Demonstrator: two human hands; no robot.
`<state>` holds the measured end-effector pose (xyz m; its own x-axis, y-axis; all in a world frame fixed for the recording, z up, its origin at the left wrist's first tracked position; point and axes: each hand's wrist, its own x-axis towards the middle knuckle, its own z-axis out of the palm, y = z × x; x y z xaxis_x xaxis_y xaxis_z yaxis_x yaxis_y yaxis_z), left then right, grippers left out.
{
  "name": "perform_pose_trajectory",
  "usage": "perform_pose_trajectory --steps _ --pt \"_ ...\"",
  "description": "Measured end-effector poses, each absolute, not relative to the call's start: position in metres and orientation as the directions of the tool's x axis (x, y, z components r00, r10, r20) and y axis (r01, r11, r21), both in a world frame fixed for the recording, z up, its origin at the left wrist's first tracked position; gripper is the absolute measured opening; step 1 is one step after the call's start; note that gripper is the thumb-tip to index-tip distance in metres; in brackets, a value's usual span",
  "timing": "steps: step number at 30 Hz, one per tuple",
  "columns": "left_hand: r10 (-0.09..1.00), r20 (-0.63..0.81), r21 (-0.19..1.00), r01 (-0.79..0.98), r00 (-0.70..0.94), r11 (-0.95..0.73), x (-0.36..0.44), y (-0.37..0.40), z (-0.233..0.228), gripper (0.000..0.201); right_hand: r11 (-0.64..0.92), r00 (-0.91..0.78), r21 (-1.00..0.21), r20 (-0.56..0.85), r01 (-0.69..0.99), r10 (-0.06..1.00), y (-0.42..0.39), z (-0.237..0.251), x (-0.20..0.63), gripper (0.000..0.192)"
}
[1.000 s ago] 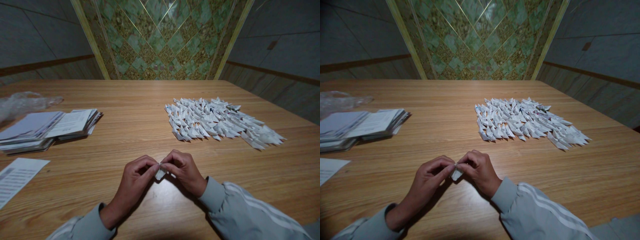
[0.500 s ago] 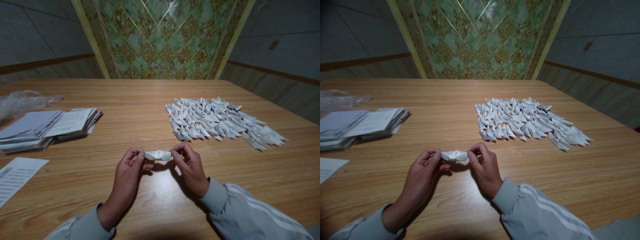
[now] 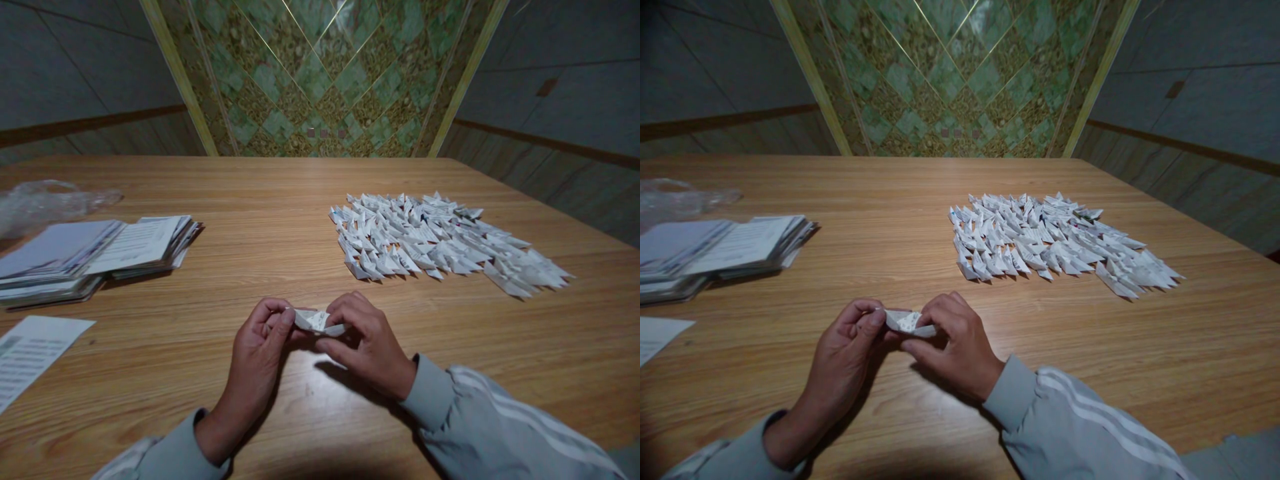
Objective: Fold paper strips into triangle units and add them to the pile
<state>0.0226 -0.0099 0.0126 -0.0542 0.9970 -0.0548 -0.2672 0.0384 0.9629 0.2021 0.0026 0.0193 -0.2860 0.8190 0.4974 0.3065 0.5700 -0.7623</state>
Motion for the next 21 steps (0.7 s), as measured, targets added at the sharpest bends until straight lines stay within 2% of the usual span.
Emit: perform_pose_trajectory --steps 4,9,15,18,21 --pt "0.996 -0.092 0.94 -0.33 -0.018 0.081 0.0262 -0.0116 0.0152 0.03 0.43 -0.197 -0.841 0.384 0.328 0.902 0.0033 0.0153 0.2011 0.019" --pt "0.992 -0.129 0.922 -0.368 -0.002 0.119 0.028 -0.0123 0.0176 0.035 0.434 -0.189 -0.842 0.392 0.321 0.9 0.0044 0.015 0.2023 0.018" --pt "0.993 -0.113 0.98 -0.167 -0.037 0.105 0.0275 -0.0114 0.0199 0.043 0.5 -0.197 -0.78 0.46 0.376 0.866 0.0036 0.0156 0.2013 0.017" --pt "0.994 -0.089 0.989 -0.125 -0.062 0.081 0.0279 -0.0108 0.0192 0.037 0.438 -0.188 -0.82 0.396 0.367 0.899 0.0022 0.0169 0.2005 0.01" --pt "0.993 -0.101 0.987 -0.129 -0.06 0.093 0.0276 -0.0099 0.0167 0.036 0.357 -0.164 -0.884 0.32 0.302 0.933 0.0016 0.0178 0.2002 0.012"
